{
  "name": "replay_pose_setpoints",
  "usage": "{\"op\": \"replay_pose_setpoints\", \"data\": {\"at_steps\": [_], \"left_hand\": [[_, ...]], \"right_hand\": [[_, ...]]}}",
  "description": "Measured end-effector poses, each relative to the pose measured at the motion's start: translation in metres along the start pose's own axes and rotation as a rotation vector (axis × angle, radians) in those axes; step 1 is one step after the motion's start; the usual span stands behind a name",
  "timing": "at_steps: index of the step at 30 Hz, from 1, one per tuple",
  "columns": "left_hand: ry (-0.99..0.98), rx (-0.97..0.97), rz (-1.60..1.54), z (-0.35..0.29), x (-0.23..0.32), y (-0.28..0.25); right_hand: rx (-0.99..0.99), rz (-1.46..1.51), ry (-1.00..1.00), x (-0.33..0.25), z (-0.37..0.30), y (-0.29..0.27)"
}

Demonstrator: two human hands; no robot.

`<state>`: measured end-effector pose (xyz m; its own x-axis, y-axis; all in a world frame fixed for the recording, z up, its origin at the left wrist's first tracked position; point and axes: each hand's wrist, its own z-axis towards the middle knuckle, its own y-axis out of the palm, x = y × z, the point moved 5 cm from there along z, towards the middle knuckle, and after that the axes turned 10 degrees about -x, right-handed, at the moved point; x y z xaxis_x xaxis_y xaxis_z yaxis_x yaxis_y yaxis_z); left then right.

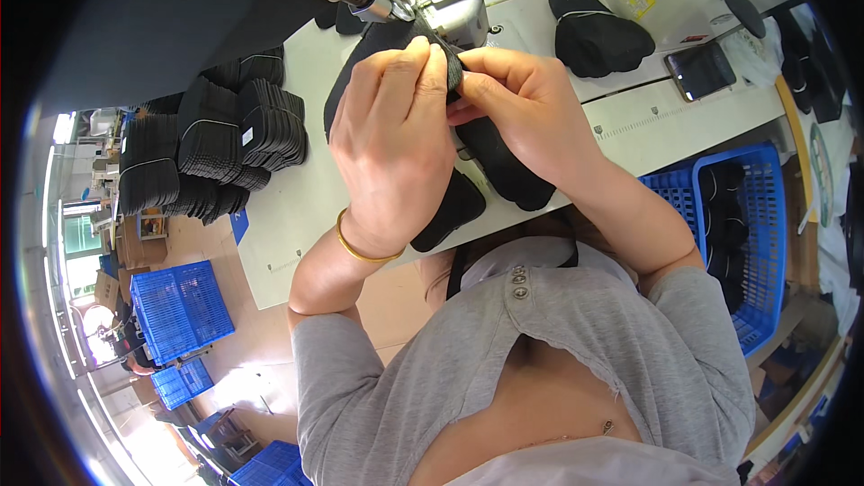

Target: Stitching black fabric components using an industrial sewing machine.

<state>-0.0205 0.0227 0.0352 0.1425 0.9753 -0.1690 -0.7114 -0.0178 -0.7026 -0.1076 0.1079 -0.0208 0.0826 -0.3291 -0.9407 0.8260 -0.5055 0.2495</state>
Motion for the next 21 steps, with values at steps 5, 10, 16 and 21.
{"op": "replay_pose_setpoints", "data": {"at_steps": [5,10,16,21], "left_hand": [[-0.010,-0.002,0.008,0.005,-0.006,0.001],[-0.023,-0.031,0.020,0.010,-0.010,-0.001],[-0.089,-0.066,0.001,0.008,-0.010,-0.001],[-0.067,0.039,-0.074,-0.002,-0.003,-0.001]], "right_hand": [[-0.005,0.071,-0.043,0.001,0.010,0.001],[-0.007,0.069,-0.057,0.001,0.017,0.001],[0.012,0.013,-0.061,0.002,0.016,0.000],[0.028,0.091,-0.088,0.012,0.004,0.007]]}}
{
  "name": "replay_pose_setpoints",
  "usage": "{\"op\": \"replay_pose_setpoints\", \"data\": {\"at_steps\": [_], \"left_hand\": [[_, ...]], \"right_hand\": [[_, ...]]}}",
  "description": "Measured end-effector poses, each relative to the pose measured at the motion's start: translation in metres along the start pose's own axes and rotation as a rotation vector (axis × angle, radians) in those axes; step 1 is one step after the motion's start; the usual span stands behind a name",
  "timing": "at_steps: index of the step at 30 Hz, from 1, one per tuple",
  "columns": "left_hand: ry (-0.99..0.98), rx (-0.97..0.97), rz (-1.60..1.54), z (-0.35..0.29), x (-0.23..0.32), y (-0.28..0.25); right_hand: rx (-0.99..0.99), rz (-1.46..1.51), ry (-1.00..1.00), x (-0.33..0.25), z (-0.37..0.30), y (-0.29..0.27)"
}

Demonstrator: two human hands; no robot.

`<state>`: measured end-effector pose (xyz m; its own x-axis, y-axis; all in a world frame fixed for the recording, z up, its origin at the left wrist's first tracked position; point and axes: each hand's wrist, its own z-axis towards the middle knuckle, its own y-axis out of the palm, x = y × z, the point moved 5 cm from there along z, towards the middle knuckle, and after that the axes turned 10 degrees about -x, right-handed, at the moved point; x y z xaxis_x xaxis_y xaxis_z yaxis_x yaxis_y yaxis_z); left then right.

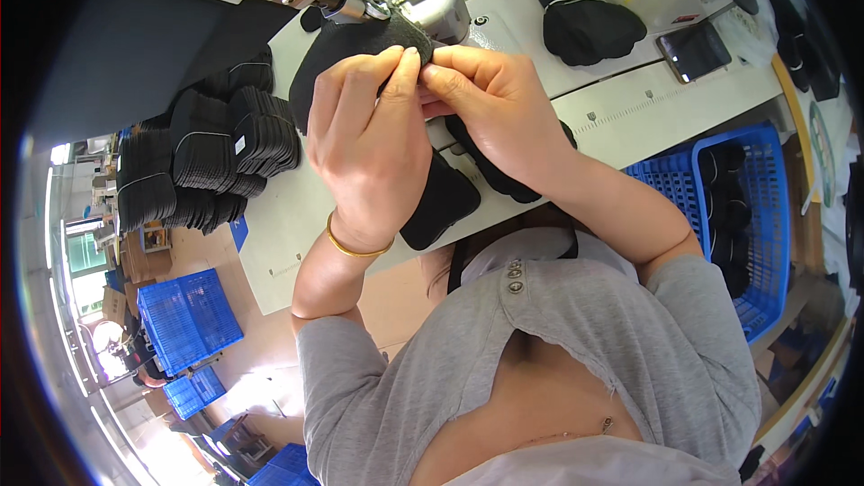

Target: Stitching black fabric components using an industrial sewing machine.

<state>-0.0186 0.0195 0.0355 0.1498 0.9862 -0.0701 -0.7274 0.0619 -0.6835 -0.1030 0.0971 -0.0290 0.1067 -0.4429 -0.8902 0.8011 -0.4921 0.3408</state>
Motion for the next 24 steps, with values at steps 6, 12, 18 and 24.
{"op": "replay_pose_setpoints", "data": {"at_steps": [6,12,18,24], "left_hand": [[0.049,-0.005,-0.012,0.002,-0.004,-0.003],[0.089,-0.076,-0.002,0.007,-0.014,-0.008],[0.153,-0.105,0.005,0.011,-0.027,-0.010],[0.184,-0.134,-0.035,0.015,-0.043,-0.008]], "right_hand": [[0.009,0.093,-0.029,0.000,-0.001,0.011],[0.012,0.166,0.005,0.001,0.000,0.016],[-0.011,0.270,-0.015,0.008,0.007,0.023],[-0.069,0.236,-0.051,0.011,0.014,0.030]]}}
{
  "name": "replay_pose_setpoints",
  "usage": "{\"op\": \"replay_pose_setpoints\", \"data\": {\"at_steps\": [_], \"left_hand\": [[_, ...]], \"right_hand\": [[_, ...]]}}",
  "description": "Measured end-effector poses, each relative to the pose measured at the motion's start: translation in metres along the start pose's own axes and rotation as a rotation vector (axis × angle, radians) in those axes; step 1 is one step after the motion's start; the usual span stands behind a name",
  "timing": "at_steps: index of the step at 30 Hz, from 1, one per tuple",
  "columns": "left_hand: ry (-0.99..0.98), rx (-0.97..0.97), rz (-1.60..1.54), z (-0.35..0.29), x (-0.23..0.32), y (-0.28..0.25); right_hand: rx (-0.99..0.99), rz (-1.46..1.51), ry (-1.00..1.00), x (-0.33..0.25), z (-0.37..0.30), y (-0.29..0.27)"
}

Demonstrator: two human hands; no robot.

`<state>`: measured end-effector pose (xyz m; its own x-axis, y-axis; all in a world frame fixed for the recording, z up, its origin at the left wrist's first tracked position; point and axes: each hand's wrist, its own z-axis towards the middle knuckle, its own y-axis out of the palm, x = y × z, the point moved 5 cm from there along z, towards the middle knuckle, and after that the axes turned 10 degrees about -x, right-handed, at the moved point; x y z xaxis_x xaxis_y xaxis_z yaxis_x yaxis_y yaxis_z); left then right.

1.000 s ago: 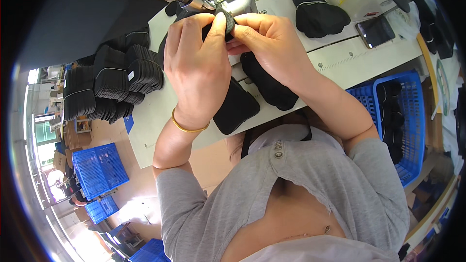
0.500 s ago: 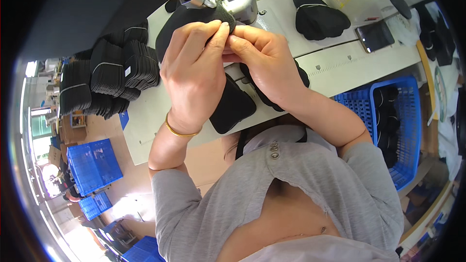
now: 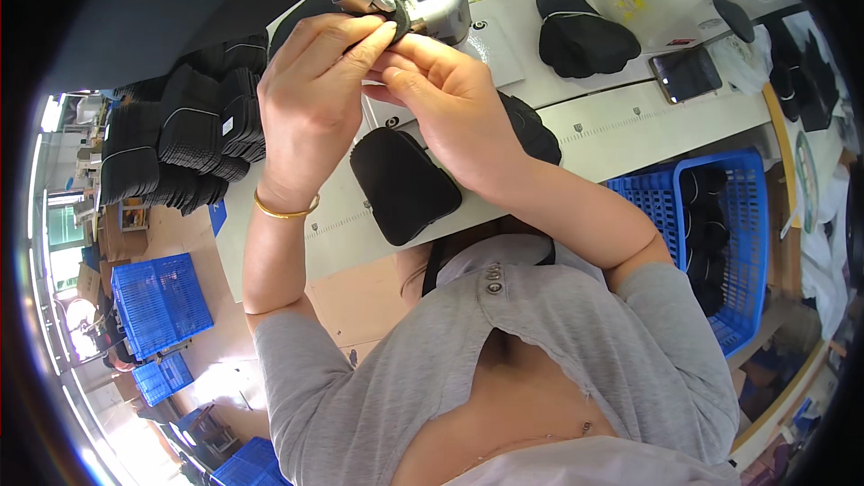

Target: Stitching black fabric components using an industrial sewing machine.

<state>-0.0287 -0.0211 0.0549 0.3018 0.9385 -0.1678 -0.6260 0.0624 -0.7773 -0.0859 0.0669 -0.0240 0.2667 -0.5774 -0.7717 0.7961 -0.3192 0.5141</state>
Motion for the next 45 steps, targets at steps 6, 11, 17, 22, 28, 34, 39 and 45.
{"op": "replay_pose_setpoints", "data": {"at_steps": [6,11,17,22,28,34,39,45], "left_hand": [[0.001,0.023,0.023,-0.002,-0.005,0.004],[-0.038,0.061,-0.012,-0.003,-0.004,0.006],[-0.070,0.104,0.094,-0.004,0.003,0.008],[-0.177,0.052,0.110,0.002,0.012,0.008],[-0.226,0.015,0.117,0.004,0.014,0.007],[-0.308,0.003,0.086,0.004,0.012,0.010],[-0.317,0.054,0.037,0.004,0.011,0.013],[-0.295,-0.015,0.257,-0.018,0.004,0.013]], "right_hand": [[-0.011,0.014,0.000,0.001,0.002,0.003],[-0.002,-0.011,0.017,0.001,0.001,0.003],[0.017,-0.092,0.108,-0.003,-0.001,0.003],[0.053,-0.036,0.022,-0.003,-0.001,0.002],[0.046,-0.097,0.034,-0.004,-0.002,-0.002],[0.058,-0.059,0.065,-0.009,-0.005,-0.001],[0.074,-0.045,0.065,-0.012,-0.008,-0.005],[0.059,-0.161,0.102,-0.006,-0.012,-0.013]]}}
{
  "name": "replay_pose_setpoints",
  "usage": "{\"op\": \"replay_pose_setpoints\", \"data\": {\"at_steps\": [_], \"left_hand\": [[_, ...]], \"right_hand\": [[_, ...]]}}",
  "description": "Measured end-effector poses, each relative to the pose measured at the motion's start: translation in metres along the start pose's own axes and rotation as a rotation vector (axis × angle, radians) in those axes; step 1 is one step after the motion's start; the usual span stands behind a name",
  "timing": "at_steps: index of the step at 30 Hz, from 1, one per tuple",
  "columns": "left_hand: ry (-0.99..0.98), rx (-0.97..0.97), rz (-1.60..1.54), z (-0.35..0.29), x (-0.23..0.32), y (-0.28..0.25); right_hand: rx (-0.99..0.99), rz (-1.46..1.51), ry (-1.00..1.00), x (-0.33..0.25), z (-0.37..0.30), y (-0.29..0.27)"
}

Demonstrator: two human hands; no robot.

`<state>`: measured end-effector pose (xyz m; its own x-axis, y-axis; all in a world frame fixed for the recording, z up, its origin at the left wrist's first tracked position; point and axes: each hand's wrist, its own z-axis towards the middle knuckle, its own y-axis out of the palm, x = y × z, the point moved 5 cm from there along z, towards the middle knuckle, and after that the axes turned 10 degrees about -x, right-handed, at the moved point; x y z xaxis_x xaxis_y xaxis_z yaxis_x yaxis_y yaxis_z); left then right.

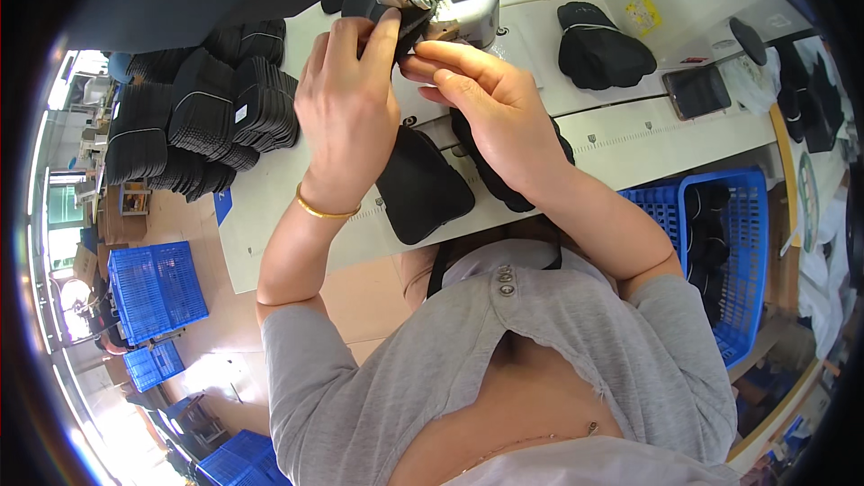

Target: Stitching black fabric components using an industrial sewing machine.

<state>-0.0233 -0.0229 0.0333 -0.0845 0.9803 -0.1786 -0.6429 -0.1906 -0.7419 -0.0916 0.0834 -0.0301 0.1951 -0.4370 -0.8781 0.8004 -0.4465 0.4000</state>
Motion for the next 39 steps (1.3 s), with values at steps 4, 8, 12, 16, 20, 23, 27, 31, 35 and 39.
{"op": "replay_pose_setpoints", "data": {"at_steps": [4,8,12,16,20,23,27,31,35,39], "left_hand": [[0.021,-0.129,0.045,-0.006,0.009,-0.013],[0.038,-0.156,0.075,-0.004,0.014,-0.020],[0.049,-0.165,0.107,-0.002,0.020,-0.025],[0.072,-0.126,0.051,-0.005,0.027,-0.028],[0.163,-0.015,-0.038,-0.011,0.037,-0.035],[0.208,0.018,-0.069,-0.009,0.043,-0.035],[0.216,0.033,-0.088,-0.004,0.046,-0.033],[0.188,0.060,-0.076,0.003,0.042,-0.028],[0.093,-0.021,-0.081,0.012,0.040,-0.026],[0.068,-0.018,-0.082,0.014,0.032,-0.022]], "right_hand": [[-0.003,-0.044,-0.016,-0.001,-0.001,0.001],[-0.078,-0.077,0.037,-0.002,0.000,0.003],[-0.013,-0.064,-0.008,0.002,0.001,0.005],[-0.038,-0.090,0.012,0.006,-0.001,0.008],[-0.064,-0.153,0.020,0.004,-0.007,0.009],[-0.033,-0.139,-0.004,0.002,-0.009,0.005],[-0.033,-0.170,-0.032,-0.006,-0.006,0.004],[-0.030,-0.189,-0.032,-0.007,0.000,0.000],[-0.027,-0.211,-0.051,0.003,0.008,-0.008],[-0.022,-0.136,-0.024,-0.007,0.009,0.000]]}}
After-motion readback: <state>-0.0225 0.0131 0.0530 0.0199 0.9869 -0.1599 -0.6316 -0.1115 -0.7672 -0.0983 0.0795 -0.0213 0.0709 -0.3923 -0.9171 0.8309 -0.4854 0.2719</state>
